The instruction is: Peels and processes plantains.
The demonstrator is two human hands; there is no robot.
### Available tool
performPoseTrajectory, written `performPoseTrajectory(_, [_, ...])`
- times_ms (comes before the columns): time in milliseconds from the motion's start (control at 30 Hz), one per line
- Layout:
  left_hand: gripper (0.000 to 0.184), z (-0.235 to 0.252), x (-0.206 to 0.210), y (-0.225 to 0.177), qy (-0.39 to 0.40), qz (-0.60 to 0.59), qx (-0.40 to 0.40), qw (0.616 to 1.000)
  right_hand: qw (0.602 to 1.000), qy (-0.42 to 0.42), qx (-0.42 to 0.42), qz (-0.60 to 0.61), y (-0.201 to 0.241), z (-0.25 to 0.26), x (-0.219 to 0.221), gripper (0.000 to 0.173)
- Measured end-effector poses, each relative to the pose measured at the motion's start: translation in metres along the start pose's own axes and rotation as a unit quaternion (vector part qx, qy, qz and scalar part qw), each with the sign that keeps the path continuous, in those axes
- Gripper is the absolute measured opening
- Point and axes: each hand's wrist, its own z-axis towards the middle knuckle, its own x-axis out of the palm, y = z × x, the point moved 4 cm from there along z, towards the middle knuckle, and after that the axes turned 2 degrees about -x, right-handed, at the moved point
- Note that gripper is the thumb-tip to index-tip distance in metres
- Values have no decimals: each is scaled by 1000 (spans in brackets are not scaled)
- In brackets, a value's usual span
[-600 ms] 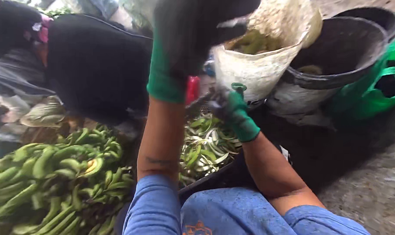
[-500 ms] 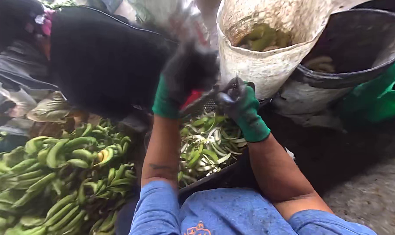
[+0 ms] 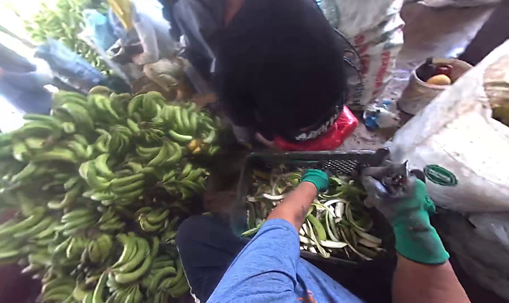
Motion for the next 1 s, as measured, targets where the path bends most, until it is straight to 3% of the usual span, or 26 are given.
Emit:
performPoseTrajectory(233, [55,-38,5,51,2,-75,14,997,997,42,-26,-58,7,-3,15,36])
performPoseTrajectory(433, [62,-79,-20,89,-91,-307,21,947,989,106,-9,-102,23,-14,31,33])
performPoseTrajectory(500, [57,-98,-28,98,-113,-446,36,887,986,119,-17,-113,27,-17,37,30])
performPoseTrajectory(567, [48,-114,-26,106,-128,-587,58,797,982,138,-23,-127,30,-20,44,29])
performPoseTrajectory(633, [41,-129,-19,114,-136,-642,82,750,975,167,-16,-148,35,-23,52,33])
performPoseTrajectory(667, [46,-138,-15,116,-132,-669,87,726,970,185,-10,-156,39,-25,58,35])
performPoseTrajectory(733, [58,-154,-1,117,-112,-759,72,637,958,230,-2,-173,46,-31,73,39])
performPoseTrajectory(800, [45,-170,11,114,-86,-818,46,567,946,263,-9,-189,49,-38,88,38])
performPoseTrajectory(900, [36,-186,23,115,-35,-853,15,521,927,302,-6,-221,54,-46,111,38])
performPoseTrajectory(1000, [33,-193,30,120,-35,-848,43,528,910,336,12,-241,65,-55,125,37])
